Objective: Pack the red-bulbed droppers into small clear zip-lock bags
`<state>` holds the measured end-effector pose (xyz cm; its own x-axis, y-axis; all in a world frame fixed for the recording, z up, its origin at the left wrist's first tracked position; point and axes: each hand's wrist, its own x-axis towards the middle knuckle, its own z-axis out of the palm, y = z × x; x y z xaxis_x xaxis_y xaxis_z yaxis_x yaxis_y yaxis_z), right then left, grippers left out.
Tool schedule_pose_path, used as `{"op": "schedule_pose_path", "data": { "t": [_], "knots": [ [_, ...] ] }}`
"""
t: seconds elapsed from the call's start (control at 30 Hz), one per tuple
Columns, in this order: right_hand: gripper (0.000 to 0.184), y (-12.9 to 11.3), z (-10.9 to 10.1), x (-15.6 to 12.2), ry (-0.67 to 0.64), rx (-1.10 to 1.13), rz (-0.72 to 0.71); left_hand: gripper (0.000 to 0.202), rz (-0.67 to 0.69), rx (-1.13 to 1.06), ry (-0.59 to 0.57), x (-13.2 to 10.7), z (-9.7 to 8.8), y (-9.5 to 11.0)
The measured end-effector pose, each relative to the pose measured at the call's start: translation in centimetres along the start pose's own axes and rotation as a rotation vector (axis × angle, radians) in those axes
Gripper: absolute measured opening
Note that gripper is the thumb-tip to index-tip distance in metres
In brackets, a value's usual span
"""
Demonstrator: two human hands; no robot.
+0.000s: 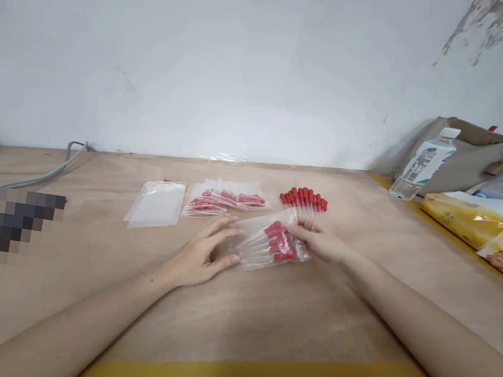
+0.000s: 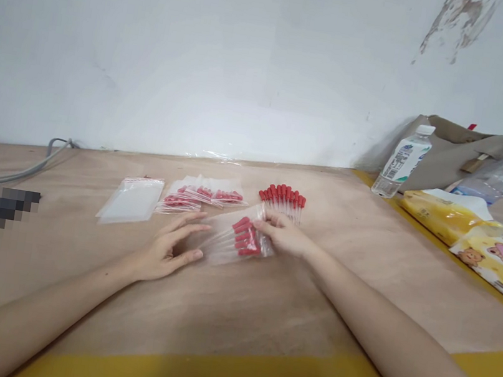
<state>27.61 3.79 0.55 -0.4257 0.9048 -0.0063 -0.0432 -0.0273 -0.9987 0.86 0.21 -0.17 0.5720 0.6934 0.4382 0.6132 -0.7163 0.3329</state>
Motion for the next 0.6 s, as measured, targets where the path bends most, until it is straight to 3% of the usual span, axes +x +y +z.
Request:
{"op": "schedule_pose_path", "data": {
  "t": [0.13,0.27,0.33,0.43,0.6],
  "knots": [
    [0.016,-2.5,-1.7,1.0,0.157,0.166,-0.102,0.032,-0.176,0.245,0.306,0.3,-0.4,-2.2],
    [0.020,-3.7,-1.1,4.3,0.388,0.416,-0.196,0.041,-0.541,0.527,0.404,0.3,-1.6,-5.2],
    [0.020,-3.3,0.2,6.3,0.469,0.547,-0.164,0.048,-0.704,0.614,0.353,0.1,-2.2,-6.5],
    [0.017,-1.7,2.3,9.0,0.574,0.628,-0.053,0.058,-0.887,0.657,0.187,-0.4,-2.7,-7.8],
    [0.020,1.1,4.3,11.1,0.622,0.608,0.037,0.067,-1.031,0.635,-0.027,-0.5,-2.8,-8.6]
  ]
}}
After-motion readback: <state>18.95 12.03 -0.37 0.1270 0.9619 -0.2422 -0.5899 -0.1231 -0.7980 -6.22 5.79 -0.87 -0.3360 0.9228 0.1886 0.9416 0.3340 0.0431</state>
